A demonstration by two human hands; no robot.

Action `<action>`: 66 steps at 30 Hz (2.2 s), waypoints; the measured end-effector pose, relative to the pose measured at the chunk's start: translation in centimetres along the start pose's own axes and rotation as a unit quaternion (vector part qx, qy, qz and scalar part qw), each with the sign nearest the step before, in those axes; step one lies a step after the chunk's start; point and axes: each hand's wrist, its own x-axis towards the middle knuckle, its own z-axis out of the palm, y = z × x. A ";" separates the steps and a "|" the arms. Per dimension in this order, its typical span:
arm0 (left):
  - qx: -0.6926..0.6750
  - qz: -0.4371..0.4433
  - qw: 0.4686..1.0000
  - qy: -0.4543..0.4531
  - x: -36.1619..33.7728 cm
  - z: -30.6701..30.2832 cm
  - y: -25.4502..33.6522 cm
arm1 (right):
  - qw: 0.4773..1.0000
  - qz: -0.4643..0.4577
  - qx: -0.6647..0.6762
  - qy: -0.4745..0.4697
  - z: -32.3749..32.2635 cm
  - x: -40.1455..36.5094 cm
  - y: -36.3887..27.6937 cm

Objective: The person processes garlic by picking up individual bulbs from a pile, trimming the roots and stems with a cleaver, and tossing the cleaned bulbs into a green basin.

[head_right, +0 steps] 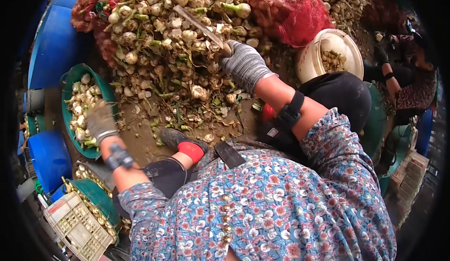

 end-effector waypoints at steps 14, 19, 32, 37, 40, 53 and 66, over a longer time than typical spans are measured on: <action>0.048 -0.207 0.919 -0.333 -18.3 24.2 -10.2 | 0.986 -0.014 -0.119 -0.112 0.3 -0.3 1.3; 0.109 0.024 0.896 -0.429 -14.4 22.1 -4.2 | 0.964 -0.100 -0.200 -0.148 1.4 -1.1 1.0; -0.251 -0.025 0.893 -0.372 -14.8 12.4 7.2 | 0.915 -0.280 -0.245 -0.155 2.5 -4.4 -1.8; 0.065 0.212 0.900 -0.376 -16.6 11.2 5.9 | 0.917 -0.273 -0.254 -0.139 3.3 -4.2 -0.1; 0.099 0.342 0.870 -0.342 -16.4 13.0 2.2 | 0.920 -0.270 -0.250 -0.135 2.9 -3.9 0.9; -0.252 -0.149 0.931 -0.219 -13.1 12.2 10.3 | 0.985 -0.129 -0.097 -0.057 2.3 -3.3 -0.3; -0.512 -0.292 0.796 -0.138 -11.1 9.8 9.0 | 0.952 -0.199 -0.183 -0.144 5.4 -4.3 -2.2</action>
